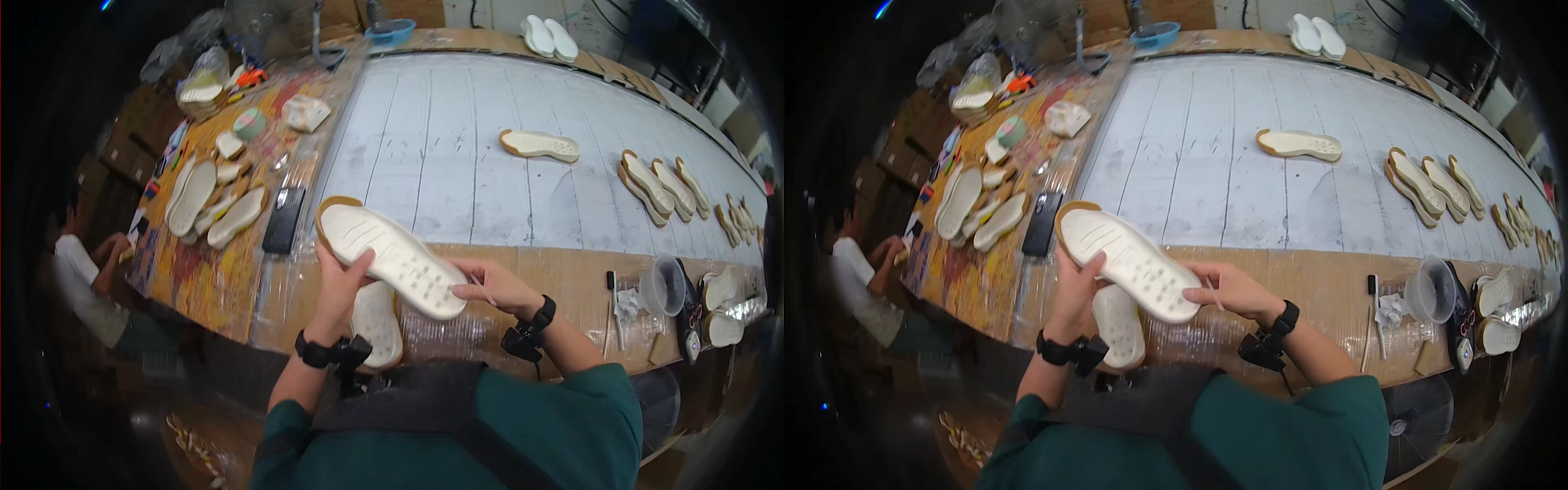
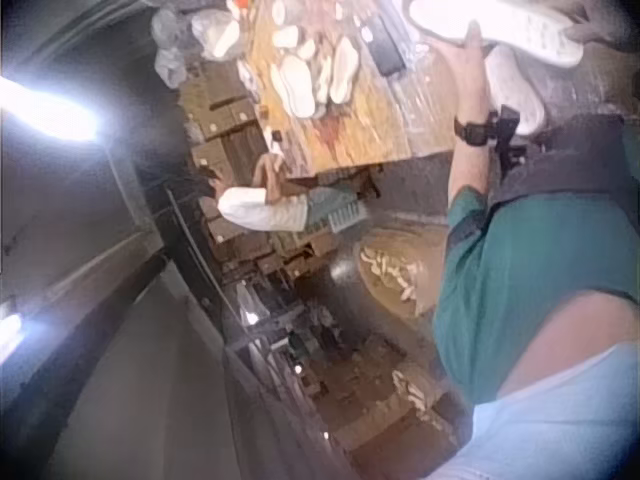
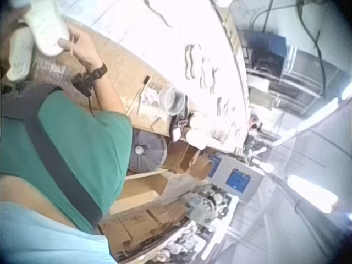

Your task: The person assembles shoe components by applying adhesive or markings to shoe outsoles and insoles with a marker pen, then stacking them.

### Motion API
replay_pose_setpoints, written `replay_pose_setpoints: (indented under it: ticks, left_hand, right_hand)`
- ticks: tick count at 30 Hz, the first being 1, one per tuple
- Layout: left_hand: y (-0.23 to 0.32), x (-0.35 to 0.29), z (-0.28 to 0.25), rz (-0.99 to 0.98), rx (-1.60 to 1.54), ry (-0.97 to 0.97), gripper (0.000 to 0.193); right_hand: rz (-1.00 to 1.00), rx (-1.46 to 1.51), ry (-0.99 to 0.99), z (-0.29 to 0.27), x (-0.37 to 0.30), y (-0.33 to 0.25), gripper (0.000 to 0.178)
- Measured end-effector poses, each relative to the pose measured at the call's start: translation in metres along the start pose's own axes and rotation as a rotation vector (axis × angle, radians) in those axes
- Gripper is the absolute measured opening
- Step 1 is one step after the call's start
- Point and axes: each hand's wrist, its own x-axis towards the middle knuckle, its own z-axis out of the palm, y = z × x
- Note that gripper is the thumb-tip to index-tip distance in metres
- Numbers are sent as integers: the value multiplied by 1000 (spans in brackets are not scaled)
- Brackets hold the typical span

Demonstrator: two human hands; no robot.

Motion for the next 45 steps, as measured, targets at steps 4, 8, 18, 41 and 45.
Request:
replay_pose_setpoints:
  ticks: [4,8,18,41,45]
  left_hand:
    - [-7,-16,-6,67,-176,-154,79]
    - [-5,-36,6,-62,-135,-314,59]
    - [-12,-36,-4,256,-128,-35,35]
    - [-46,-59,5,453,-63,125,48]
    - [-50,-56,10,494,-74,196,45]
  right_hand:
    - [44,-108,41,-2,2,-5,36]
    - [-196,-531,177,26,25,-40,36]
    - [-88,51,72,49,23,-22,44]
    - [-403,-569,54,88,16,-25,34]
    - [-503,-893,228,90,20,-21,36]
